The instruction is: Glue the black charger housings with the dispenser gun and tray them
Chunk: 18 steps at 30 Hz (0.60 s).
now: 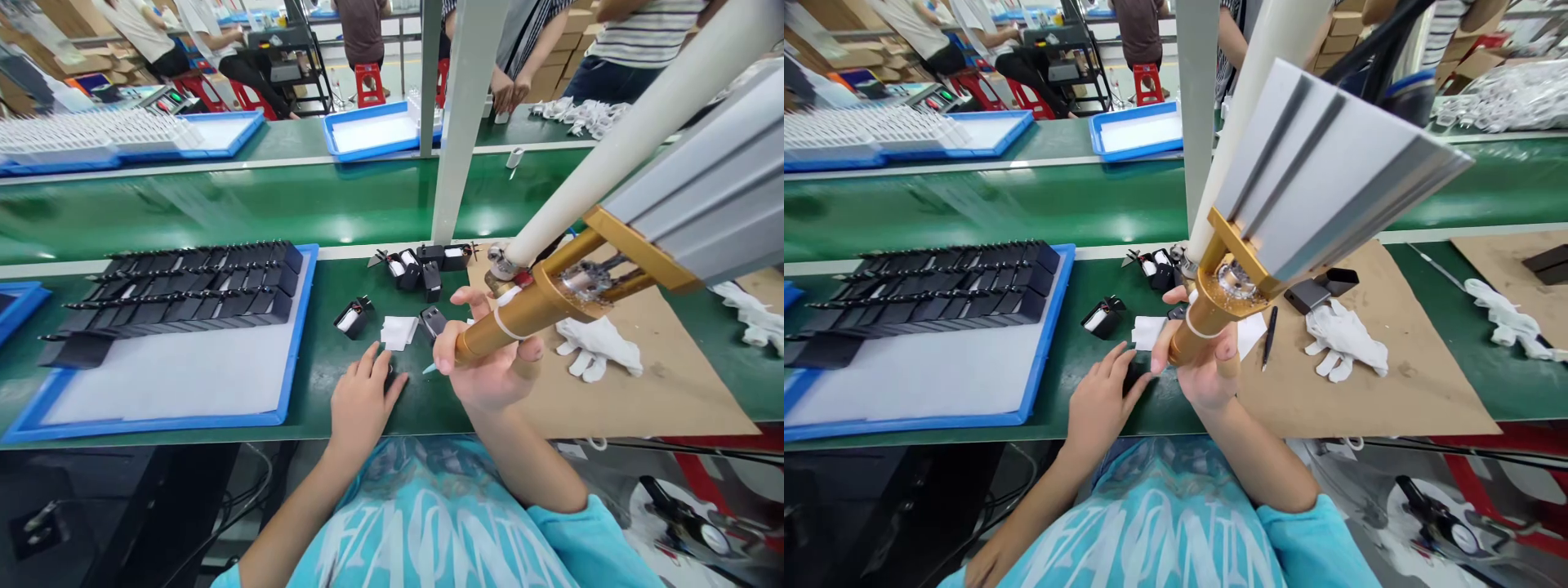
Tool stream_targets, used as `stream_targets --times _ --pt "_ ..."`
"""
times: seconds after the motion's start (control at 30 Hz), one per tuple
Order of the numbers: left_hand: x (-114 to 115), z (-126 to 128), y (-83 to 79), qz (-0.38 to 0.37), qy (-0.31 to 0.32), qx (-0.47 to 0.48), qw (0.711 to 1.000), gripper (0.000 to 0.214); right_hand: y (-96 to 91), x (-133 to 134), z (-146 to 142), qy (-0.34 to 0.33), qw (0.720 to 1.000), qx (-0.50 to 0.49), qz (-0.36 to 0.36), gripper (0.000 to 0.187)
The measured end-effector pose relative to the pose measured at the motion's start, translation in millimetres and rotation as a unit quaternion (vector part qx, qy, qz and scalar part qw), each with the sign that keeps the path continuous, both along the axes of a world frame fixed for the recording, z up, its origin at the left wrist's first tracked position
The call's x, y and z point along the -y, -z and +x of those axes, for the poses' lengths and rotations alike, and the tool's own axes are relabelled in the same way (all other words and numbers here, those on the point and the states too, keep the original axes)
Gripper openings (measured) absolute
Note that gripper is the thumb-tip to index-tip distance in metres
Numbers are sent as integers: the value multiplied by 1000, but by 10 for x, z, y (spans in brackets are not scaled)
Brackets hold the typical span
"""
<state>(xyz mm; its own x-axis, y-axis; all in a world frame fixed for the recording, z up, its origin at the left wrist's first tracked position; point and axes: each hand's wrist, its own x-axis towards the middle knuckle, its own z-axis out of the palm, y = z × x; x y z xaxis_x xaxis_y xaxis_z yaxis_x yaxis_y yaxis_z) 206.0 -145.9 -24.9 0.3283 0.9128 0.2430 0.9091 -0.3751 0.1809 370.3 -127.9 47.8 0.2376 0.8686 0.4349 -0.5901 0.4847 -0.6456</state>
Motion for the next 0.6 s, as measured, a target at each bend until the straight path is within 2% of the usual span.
stream_targets --times 0.07,0.13,0.2,0.23,0.27,0.3,0.4,0.43,0.47,0.5,0.53,0.57,0.6 --pt "-22 -22 -24 -46 10 -17 999 26 8 3 8 2 1000 -7 -1 37" --pt "-66 -82 -35 -94 13 28 995 23 16 3 9 6 1000 -18 1 35" --pt "-120 -165 -31 -152 -7 140 978 24 23 2 8 11 1000 -25 2 33" --pt "-144 -208 -25 -188 -24 221 957 27 26 3 9 13 1000 -26 2 32" --pt "-165 -248 -18 -227 -46 312 922 31 30 5 14 16 1000 -25 2 32" --pt "-180 -282 -13 -268 -68 404 872 36 35 7 20 19 1000 -23 1 32" --pt "-189 -354 -7 -344 -115 611 704 47 54 17 54 28 1000 -11 -4 35" --pt "-185 -379 -10 -350 -123 645 668 48 62 21 67 32 999 -6 -6 37" --pt "-182 -414 -18 -348 -127 663 651 48 71 24 80 38 999 -1 -7 39" --pt "-184 -462 -29 -333 -130 669 651 49 80 27 92 45 999 2 -7 39" --pt "-194 -530 -46 -303 -136 664 669 48 88 29 103 54 998 5 -7 39" --pt "-215 -618 -67 -255 -147 646 705 48 96 31 112 66 998 8 -10 38" --pt "-248 -727 -93 -191 -163 608 753 47 102 31 121 82 996 11 -14 37"
